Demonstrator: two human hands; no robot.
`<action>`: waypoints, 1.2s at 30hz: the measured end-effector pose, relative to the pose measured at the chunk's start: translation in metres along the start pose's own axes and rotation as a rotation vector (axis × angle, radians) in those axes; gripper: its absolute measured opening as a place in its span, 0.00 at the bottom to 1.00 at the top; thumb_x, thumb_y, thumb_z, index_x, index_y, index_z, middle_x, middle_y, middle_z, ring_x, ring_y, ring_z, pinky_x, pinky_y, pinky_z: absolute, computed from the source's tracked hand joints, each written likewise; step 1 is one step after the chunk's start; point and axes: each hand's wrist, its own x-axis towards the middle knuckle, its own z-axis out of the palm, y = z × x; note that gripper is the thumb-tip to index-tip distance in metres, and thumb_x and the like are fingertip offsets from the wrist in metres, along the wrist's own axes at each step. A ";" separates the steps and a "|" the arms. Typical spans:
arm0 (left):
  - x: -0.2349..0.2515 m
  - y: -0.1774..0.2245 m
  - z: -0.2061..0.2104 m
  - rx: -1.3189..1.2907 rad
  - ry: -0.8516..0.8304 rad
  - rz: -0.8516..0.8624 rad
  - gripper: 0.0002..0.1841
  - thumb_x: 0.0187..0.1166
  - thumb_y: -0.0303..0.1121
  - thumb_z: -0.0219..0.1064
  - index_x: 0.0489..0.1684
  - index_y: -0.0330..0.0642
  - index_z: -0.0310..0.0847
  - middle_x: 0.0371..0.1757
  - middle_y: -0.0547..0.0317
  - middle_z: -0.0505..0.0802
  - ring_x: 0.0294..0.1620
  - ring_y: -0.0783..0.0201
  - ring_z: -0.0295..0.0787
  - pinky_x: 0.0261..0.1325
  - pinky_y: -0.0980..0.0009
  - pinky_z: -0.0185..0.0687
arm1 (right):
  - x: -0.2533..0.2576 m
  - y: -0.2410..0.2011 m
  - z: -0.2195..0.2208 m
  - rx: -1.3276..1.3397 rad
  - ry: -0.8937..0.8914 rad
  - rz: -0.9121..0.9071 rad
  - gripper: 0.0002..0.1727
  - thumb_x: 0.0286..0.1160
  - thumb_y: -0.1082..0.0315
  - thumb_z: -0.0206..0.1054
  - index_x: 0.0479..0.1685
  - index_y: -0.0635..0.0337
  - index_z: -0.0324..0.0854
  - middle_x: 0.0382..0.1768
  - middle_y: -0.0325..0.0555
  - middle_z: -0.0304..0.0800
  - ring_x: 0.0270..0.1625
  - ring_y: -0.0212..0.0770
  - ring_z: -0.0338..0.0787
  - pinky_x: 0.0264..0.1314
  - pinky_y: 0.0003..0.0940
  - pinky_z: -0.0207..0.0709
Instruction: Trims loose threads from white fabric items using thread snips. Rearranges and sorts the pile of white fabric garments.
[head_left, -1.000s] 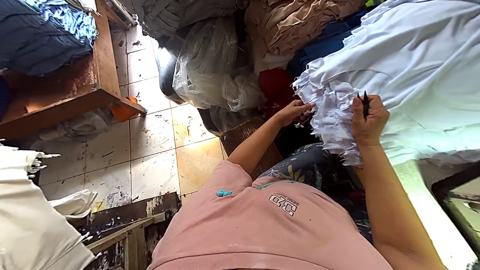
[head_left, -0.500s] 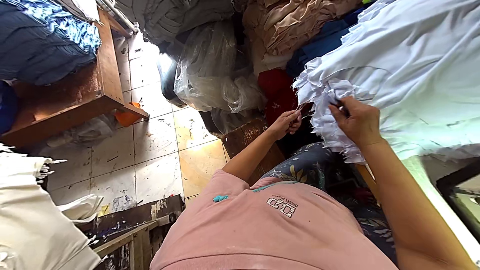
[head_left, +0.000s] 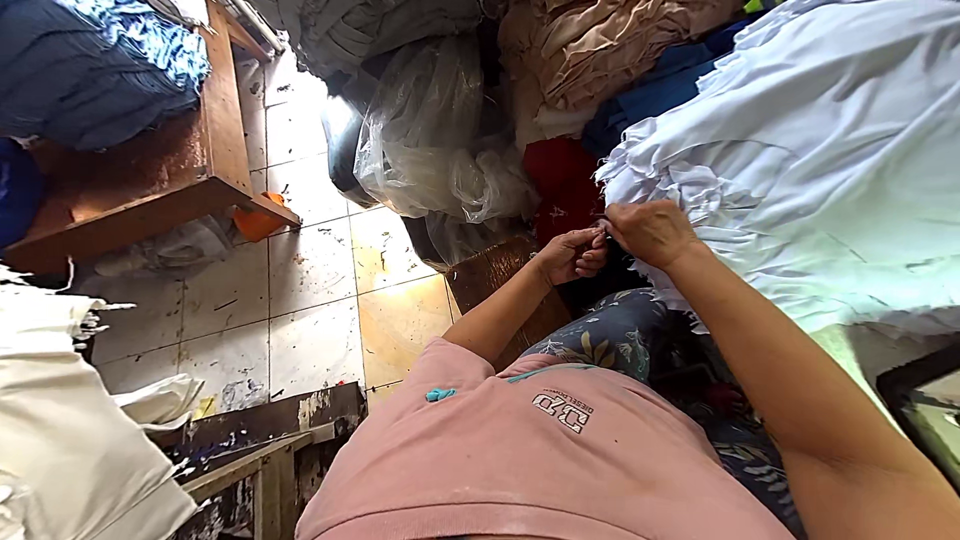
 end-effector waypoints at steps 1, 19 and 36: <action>-0.001 -0.001 -0.001 -0.017 -0.049 -0.021 0.19 0.89 0.35 0.43 0.23 0.54 0.72 0.18 0.71 0.78 0.13 0.78 0.68 0.15 0.83 0.60 | 0.001 0.000 0.000 0.002 -0.017 0.012 0.18 0.87 0.65 0.57 0.31 0.71 0.78 0.22 0.65 0.83 0.28 0.69 0.89 0.27 0.62 0.76; 0.047 -0.020 0.017 1.259 0.183 0.374 0.21 0.78 0.18 0.61 0.69 0.16 0.72 0.56 0.30 0.90 0.57 0.50 0.91 0.64 0.55 0.85 | -0.095 0.020 -0.012 0.568 0.587 0.530 0.20 0.86 0.57 0.63 0.42 0.70 0.78 0.23 0.42 0.75 0.21 0.29 0.72 0.28 0.28 0.70; -0.019 -0.015 0.034 0.466 0.068 0.056 0.17 0.92 0.31 0.41 0.31 0.47 0.72 0.14 0.73 0.75 0.11 0.79 0.68 0.15 0.84 0.65 | -0.070 -0.041 -0.007 -0.035 0.130 0.285 0.15 0.81 0.66 0.64 0.32 0.72 0.79 0.23 0.64 0.82 0.24 0.67 0.87 0.19 0.58 0.73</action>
